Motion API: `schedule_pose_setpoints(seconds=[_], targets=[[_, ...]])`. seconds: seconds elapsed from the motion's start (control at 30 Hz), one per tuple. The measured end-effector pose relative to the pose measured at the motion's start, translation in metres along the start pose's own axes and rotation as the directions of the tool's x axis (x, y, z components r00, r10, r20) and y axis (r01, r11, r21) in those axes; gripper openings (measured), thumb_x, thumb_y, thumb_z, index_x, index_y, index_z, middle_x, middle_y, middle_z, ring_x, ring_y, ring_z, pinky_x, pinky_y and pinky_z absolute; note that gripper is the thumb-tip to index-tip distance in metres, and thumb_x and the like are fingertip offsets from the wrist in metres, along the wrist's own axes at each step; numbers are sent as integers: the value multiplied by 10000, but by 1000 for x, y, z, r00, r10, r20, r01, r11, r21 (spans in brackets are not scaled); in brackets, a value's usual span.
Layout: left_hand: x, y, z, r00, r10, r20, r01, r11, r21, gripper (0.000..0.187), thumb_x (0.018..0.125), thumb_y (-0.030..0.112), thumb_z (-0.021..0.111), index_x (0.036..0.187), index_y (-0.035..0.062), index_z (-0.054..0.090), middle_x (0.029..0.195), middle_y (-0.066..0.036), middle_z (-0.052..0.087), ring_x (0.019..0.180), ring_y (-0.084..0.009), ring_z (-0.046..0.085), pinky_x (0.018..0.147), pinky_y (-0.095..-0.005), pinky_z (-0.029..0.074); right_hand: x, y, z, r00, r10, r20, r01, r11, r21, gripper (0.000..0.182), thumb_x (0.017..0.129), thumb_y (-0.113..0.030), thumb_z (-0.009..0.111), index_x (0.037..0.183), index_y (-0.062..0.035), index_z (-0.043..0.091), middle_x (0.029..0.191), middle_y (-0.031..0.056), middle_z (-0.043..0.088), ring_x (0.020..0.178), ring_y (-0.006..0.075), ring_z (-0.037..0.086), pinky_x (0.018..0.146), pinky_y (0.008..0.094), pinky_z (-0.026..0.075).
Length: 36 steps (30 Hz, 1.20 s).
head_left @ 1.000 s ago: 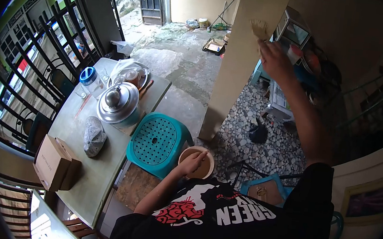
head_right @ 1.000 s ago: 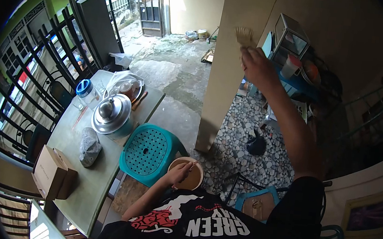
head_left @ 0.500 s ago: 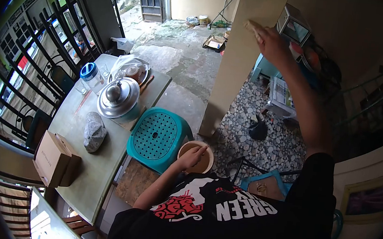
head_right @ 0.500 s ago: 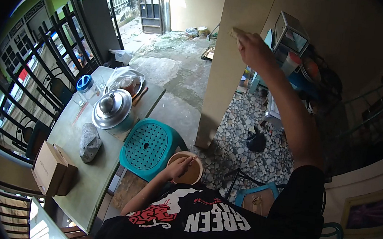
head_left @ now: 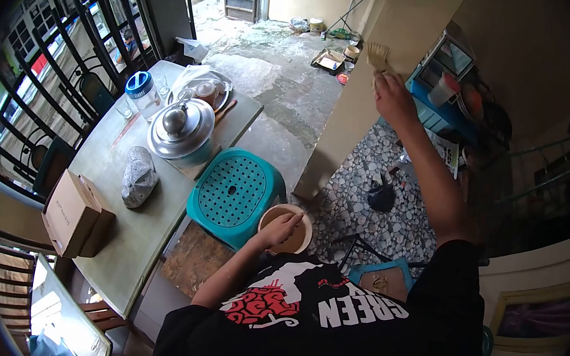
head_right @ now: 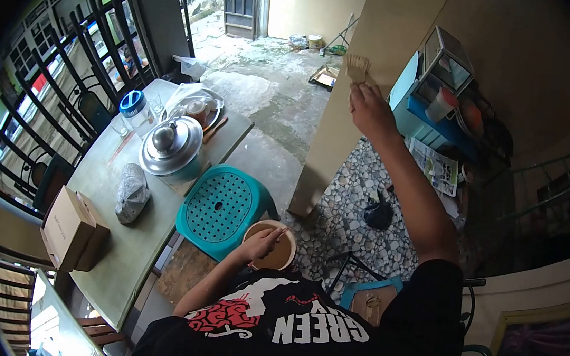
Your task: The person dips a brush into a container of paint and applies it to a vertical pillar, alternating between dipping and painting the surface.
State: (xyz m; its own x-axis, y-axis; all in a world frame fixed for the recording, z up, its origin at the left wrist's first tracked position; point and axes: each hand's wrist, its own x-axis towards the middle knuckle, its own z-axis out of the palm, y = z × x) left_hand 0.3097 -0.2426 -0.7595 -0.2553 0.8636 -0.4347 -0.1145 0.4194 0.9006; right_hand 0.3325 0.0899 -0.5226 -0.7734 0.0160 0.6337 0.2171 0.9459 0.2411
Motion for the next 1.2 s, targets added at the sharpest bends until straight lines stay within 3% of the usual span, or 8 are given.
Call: schedule_pose_setpoints(seconds=[0.2,0.33,0.43,0.67,0.8,0.93,1.17,1.2], targets=[[-4,-2,-7,999,-26,-33,25,999,-31,525,914,497,345,931,7,532,593,-14,437,471,-98,439,434,-246,370,-12,-31,11,980,86,182,-110,986,127,280,802,-143,513,1028,16,555,994,196,581,960,335,549,824,403,470],[-3,-3,-9,999,-6,-35,6,1000,3,551,905,524,353,934,8,543,602,-17,454,479,-104,457,434,-248,367,28,-1,-9,995,94,25,-97,986,139,288,827,-146,498,1074,-7,551,983,202,582,944,345,545,828,406,459],[-3,-3,-11,999,-9,-35,10,1000,8,566,901,537,354,940,6,548,604,-18,460,481,-107,461,434,-250,364,71,14,-49,983,28,-179,-31,999,-9,306,826,-139,514,1105,-15,530,914,172,587,864,342,550,793,407,462],[-5,-2,-12,1000,-23,-8,23,1000,-7,583,895,557,352,947,9,543,622,-17,467,485,-101,452,433,-250,359,107,4,-95,949,-66,-309,17,987,-159,326,799,-158,550,1094,-20,524,956,144,579,902,319,539,763,399,478],[-1,-5,-12,1000,-14,-5,14,1000,-1,579,893,560,357,942,13,545,618,-14,461,484,-96,443,433,-248,357,64,-5,-30,993,-32,-116,3,970,-243,351,787,-178,564,1091,-7,526,965,138,568,939,294,536,771,380,492],[0,-5,-14,1000,-12,-8,12,1000,-5,568,893,552,370,929,14,551,608,-8,458,483,-91,439,434,-248,354,10,-35,16,982,60,179,-59,998,-10,241,794,-175,548,951,7,552,957,176,577,984,325,534,776,408,494],[-2,1,-14,1000,-3,3,3,1000,15,584,895,550,365,950,0,554,622,-18,477,491,-109,460,437,-254,362,5,-36,8,966,131,223,-146,988,51,221,810,-174,515,924,13,551,921,209,585,934,355,551,796,425,483],[-1,-1,-13,1000,-2,3,2,999,36,587,896,549,363,954,-3,554,624,-21,480,492,-112,463,439,-255,364,15,-18,1,993,75,88,-77,997,18,239,819,-175,502,961,9,557,921,204,584,946,355,541,826,415,466]])
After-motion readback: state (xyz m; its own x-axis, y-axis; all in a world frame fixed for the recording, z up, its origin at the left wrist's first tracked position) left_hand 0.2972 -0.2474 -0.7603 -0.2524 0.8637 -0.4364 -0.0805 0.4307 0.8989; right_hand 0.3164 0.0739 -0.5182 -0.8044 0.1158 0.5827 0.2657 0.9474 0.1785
